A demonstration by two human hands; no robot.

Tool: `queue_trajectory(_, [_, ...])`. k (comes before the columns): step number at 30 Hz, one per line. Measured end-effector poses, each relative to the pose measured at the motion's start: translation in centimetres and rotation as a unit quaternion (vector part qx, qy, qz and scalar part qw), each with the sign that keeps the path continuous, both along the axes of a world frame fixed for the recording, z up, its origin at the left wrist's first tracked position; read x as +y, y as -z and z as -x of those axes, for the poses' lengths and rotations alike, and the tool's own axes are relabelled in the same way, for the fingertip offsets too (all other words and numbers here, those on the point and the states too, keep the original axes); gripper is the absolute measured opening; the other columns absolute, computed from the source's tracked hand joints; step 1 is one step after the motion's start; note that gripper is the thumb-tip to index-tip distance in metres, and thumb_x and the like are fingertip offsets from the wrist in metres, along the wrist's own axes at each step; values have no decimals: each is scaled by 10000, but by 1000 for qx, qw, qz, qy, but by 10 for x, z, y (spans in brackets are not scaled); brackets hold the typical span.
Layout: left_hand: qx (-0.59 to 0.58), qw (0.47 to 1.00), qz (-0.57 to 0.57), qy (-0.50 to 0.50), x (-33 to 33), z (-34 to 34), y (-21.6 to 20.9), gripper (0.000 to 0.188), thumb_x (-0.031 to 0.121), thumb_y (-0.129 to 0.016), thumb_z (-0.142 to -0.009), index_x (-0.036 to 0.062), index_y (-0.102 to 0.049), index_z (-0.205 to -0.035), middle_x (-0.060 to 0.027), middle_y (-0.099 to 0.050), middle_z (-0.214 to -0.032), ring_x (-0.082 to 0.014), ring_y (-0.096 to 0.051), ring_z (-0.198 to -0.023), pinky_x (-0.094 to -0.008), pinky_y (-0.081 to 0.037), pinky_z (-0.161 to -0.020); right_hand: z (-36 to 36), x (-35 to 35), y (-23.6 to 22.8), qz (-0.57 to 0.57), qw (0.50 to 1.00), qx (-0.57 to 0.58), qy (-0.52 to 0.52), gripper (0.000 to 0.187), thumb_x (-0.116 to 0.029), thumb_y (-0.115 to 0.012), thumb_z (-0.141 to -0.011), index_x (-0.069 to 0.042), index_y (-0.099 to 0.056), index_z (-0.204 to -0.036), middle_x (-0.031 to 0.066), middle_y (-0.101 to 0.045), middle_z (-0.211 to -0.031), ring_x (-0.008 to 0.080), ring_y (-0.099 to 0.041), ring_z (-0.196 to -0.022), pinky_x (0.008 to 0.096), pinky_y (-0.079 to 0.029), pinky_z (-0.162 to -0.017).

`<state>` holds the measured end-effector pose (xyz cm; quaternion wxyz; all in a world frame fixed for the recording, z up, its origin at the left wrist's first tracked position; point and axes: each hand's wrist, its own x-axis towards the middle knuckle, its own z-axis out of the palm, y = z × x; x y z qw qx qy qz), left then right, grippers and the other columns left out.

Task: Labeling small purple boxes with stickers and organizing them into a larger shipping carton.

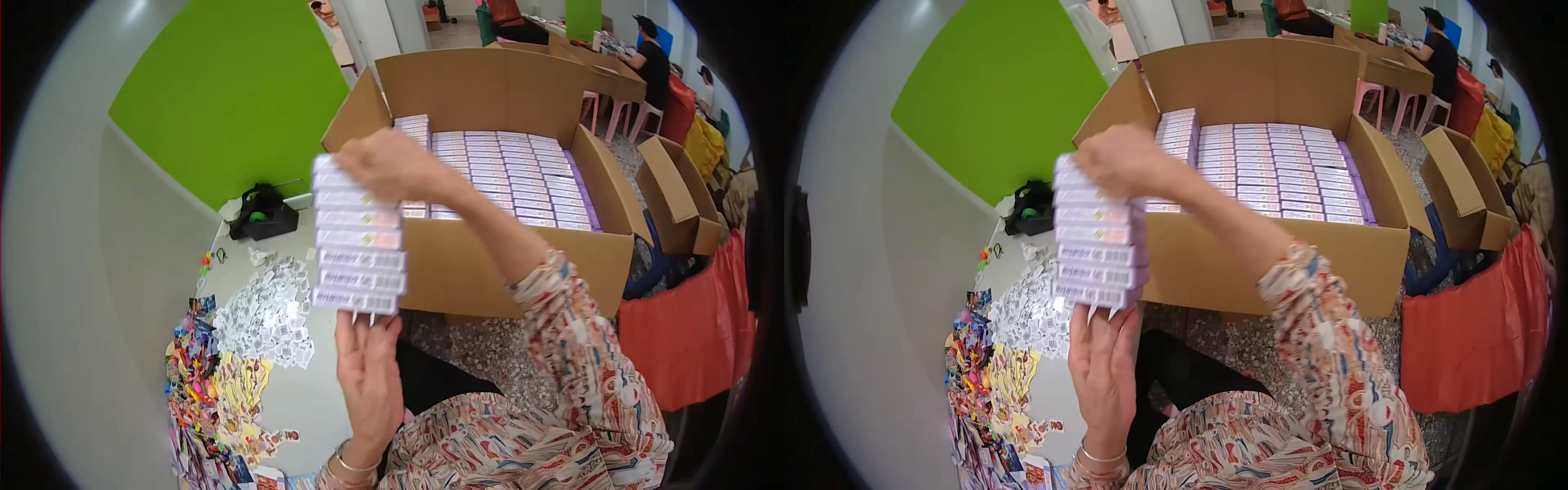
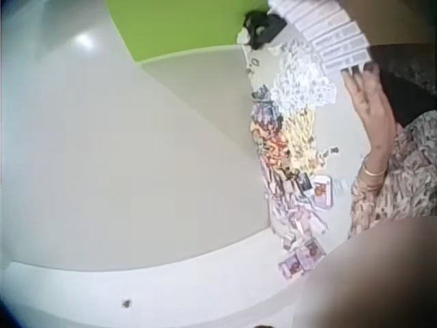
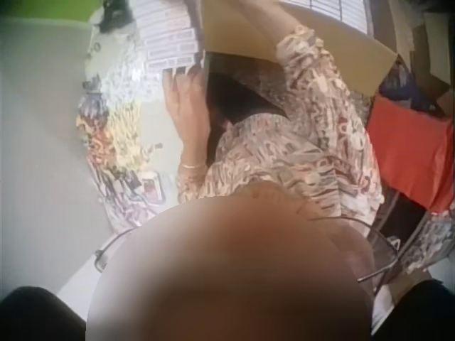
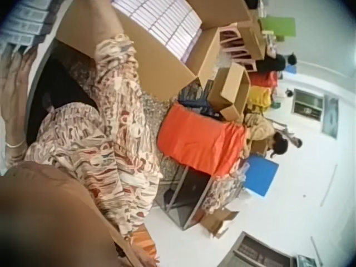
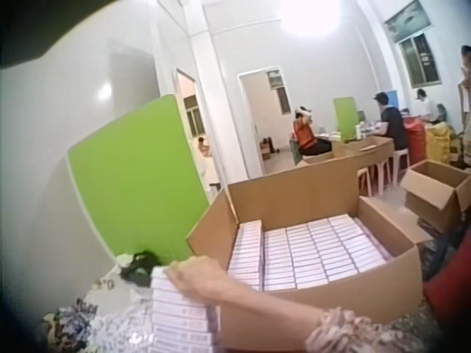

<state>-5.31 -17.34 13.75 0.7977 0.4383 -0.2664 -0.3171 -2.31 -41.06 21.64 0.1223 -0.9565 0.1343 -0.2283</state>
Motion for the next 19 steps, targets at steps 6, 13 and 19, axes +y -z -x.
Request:
queue_trajectory(6, [-43,983,29,175,-125,11,-13,439,46,-463,-981,-34,-308,-1384,-120,-442,-1342,-161,-455,-1195,-282,-337,-1034,83,-136,-2,-11,989,-110,96,350,-336,-459,-961,-25,-619,-971,176,-663,-965,333,-627,-914,393,-481,-825])
queue_trajectory(13, [9,980,-30,195,-248,2,22,207,105,-568,-945,37,-460,-1107,-29,-551,-1058,-90,-491,-965,-263,-394,-878,91,-249,62,-128,970,-119,166,396,-402,-567,-888,-10,-600,-933,192,-656,-900,310,-623,-856,381,-478,-776])
queue_trajectory(19, [33,960,-137,244,-310,-35,66,398,222,-663,-898,79,-417,-1177,-47,-534,-1111,-157,-511,-1009,-344,-404,-926,56,-306,115,-137,967,-81,198,405,-421,-623,-833,-17,-627,-870,184,-670,-900,289,-630,-853,377,-483,-777])
